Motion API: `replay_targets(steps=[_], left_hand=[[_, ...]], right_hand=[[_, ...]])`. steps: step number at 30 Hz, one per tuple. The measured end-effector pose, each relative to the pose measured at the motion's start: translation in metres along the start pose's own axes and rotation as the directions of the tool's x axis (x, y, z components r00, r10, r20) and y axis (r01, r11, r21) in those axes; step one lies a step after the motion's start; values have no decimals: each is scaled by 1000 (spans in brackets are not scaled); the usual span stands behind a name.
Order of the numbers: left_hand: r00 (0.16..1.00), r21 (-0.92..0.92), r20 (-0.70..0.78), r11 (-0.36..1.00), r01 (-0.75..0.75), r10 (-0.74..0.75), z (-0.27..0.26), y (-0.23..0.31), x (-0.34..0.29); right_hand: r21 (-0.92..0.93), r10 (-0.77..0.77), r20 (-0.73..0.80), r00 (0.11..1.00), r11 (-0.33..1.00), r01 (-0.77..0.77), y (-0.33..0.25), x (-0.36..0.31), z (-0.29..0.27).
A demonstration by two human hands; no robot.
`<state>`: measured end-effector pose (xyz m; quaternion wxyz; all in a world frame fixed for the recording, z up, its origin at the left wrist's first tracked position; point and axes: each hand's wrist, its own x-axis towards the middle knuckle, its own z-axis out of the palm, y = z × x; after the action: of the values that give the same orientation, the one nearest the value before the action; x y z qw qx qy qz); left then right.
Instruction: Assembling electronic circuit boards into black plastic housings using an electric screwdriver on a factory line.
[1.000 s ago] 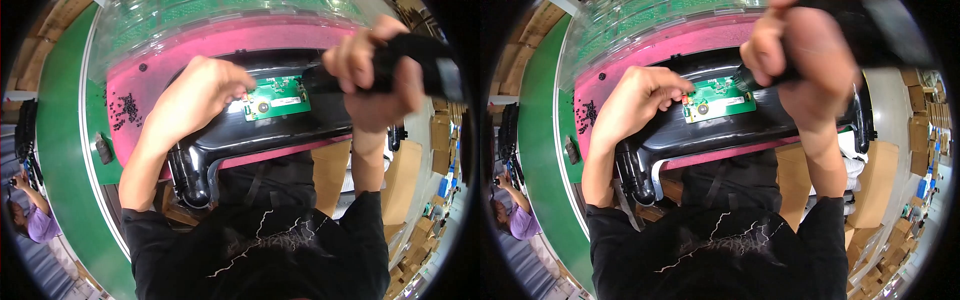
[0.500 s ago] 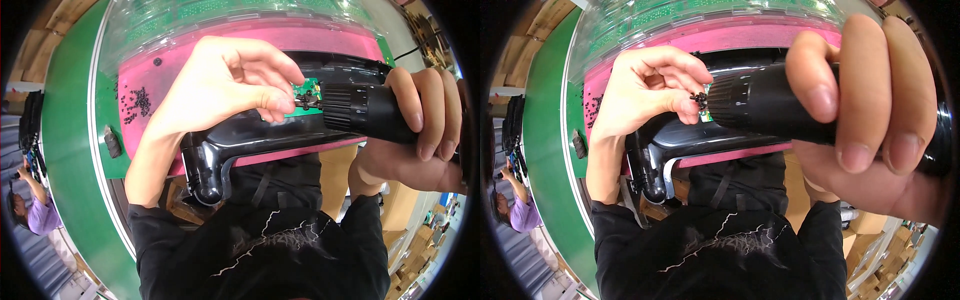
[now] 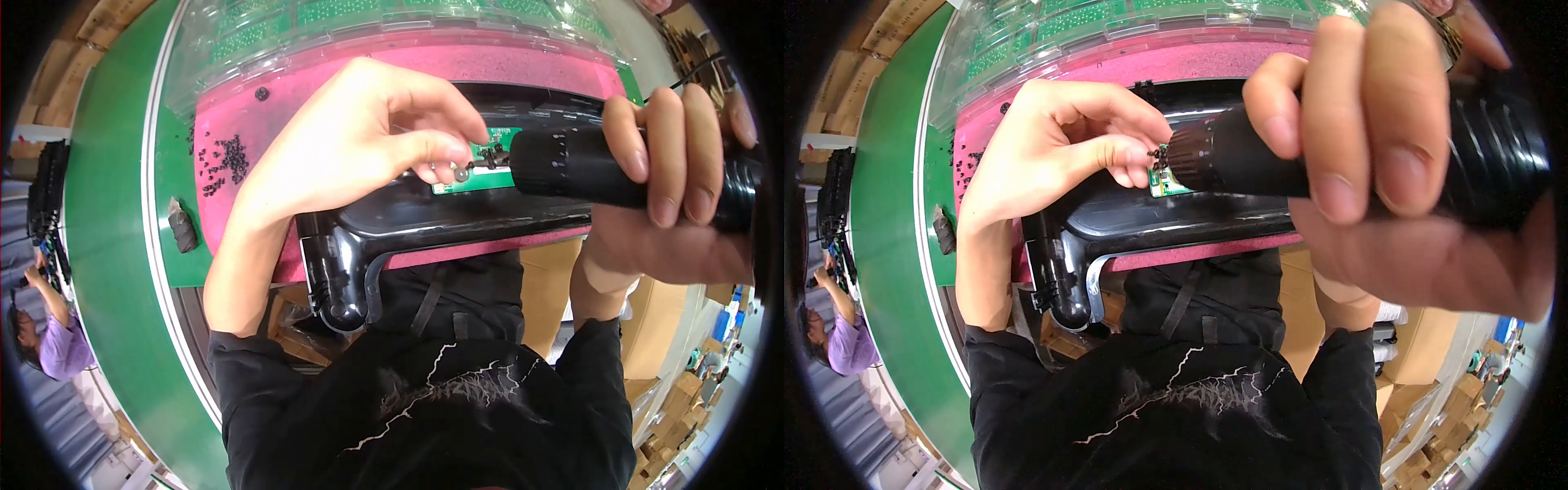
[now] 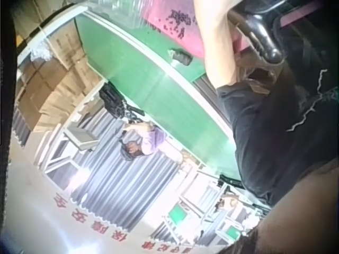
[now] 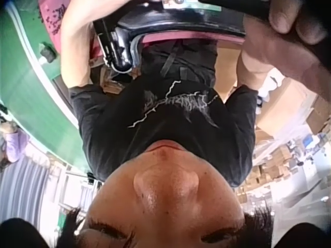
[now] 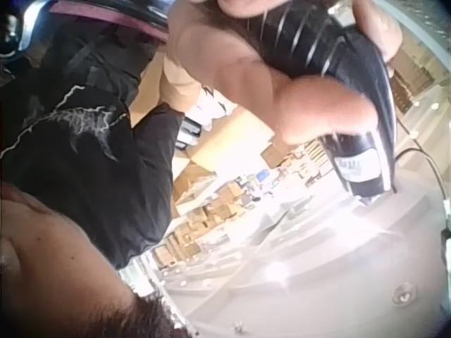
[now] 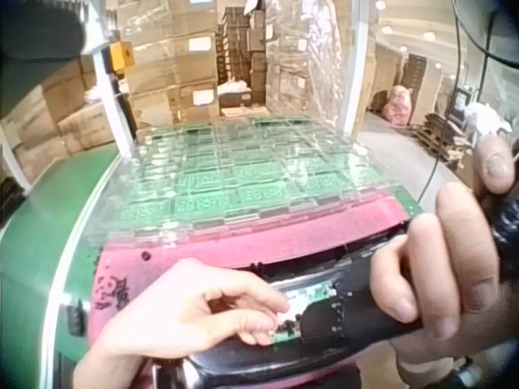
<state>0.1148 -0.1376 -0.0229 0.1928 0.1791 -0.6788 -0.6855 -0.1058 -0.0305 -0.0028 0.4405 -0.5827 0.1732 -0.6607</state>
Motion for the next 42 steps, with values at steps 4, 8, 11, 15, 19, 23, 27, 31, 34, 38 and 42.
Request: replay_targets(steps=[4,8,11,15,19,23,27,31,34,38,42], left_hand=[[997,311,19,948,61,-71,-12,-1,-1],[999,361,-24,931,47,-41,-11,-3,-5],[1000,225,26,974,-17,11,-11,6,-9],[997,80,77,996,-36,30,-11,14,-11],[997,31,62,998,-50,48,-10,13,-10],[992,100,127,995,-29,16,-13,21,-14],[998,123,33,991,50,-54,-9,9,-9],[996,262,25,962,74,-83,-20,-4,-7],[993,402,83,914,43,-83,-18,-5,-5],[990,458,16,881,119,-142,-17,-6,-4],[989,544,-64,826,147,-134,-14,-11,-3]], right_hand=[[-27,19,27,999,999,-18,7,11,1],[-49,34,55,998,998,-31,13,19,8],[-70,44,76,996,997,-39,10,21,5],[-66,-27,-27,999,997,25,18,18,13],[-51,-48,53,997,997,51,29,19,1],[-65,-61,52,997,996,64,33,21,6],[-73,-54,-46,997,996,51,46,21,11],[-104,13,-185,983,994,-33,50,22,21],[-132,-10,-106,994,991,-4,58,17,12],[-196,5,-97,995,980,-24,60,17,13],[-157,28,-56,998,987,-36,63,18,12]])
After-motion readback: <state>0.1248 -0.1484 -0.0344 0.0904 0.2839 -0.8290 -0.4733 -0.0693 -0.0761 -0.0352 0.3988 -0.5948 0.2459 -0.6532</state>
